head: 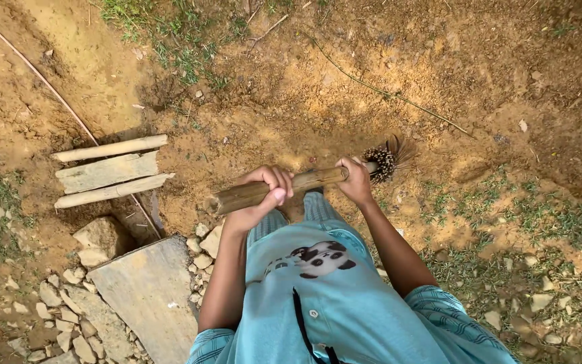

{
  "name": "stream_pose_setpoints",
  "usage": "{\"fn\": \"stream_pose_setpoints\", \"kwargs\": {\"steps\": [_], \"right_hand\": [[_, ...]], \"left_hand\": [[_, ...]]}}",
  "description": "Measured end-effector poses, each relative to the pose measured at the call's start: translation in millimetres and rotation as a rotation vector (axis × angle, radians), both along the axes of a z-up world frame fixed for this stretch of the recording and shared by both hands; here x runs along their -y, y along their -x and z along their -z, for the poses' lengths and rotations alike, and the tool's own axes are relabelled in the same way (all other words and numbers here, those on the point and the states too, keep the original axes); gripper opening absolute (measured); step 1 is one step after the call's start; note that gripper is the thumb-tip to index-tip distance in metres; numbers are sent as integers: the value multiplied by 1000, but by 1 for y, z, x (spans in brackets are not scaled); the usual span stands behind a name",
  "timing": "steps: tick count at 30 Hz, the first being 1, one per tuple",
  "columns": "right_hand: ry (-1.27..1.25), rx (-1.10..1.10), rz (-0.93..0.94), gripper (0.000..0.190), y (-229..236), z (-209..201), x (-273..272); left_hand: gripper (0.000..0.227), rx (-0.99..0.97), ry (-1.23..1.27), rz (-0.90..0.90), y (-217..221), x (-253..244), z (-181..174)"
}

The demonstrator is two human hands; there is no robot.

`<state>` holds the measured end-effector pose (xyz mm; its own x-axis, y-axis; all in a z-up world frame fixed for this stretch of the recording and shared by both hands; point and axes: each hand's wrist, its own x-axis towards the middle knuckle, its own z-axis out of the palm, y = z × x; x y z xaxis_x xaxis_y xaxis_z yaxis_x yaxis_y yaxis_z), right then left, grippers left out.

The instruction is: Sweeping a dirt and rock path using a traditional broom.

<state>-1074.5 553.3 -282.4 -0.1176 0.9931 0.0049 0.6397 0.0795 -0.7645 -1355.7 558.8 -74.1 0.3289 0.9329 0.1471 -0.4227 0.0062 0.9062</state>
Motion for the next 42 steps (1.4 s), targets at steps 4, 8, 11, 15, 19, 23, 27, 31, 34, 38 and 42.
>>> {"fn": "stream_pose_setpoints", "kwargs": {"steps": [4,8,11,15,19,23,27,31,34,38,42], "right_hand": [[-128,-116,-112,29,48,-37,-24],[-40,-308,-326,33,112,-34,-65],[33,-504,-410,36,132,-8,-89],[20,-279,-430,34,117,76,-90],[41,-103,-350,30,37,43,-69],[40,-20,-228,40,-20,24,-43],[162,106,-42,26,-33,13,-41],[88,98,47,32,2,-3,-73],[-19,23,-21,37,46,-8,-125],[-56,-152,-162,30,136,-24,-199],[-42,-324,-319,39,218,0,-292]], "left_hand": [[27,3,-142,-131,13,10,-59],[29,-351,-433,-231,-9,10,-78],[31,-668,-427,-104,-33,-2,-51],[27,-659,-364,-20,-33,-8,-7],[28,-489,-240,-5,-21,-16,15],[23,-152,-105,35,-19,-29,36],[24,9,73,-59,0,-50,40],[26,90,8,-63,26,-85,17],[26,-4,-166,-50,42,-117,-19],[31,-186,-343,-83,72,-154,-42],[33,-501,-417,-89,96,-205,-44]]}}
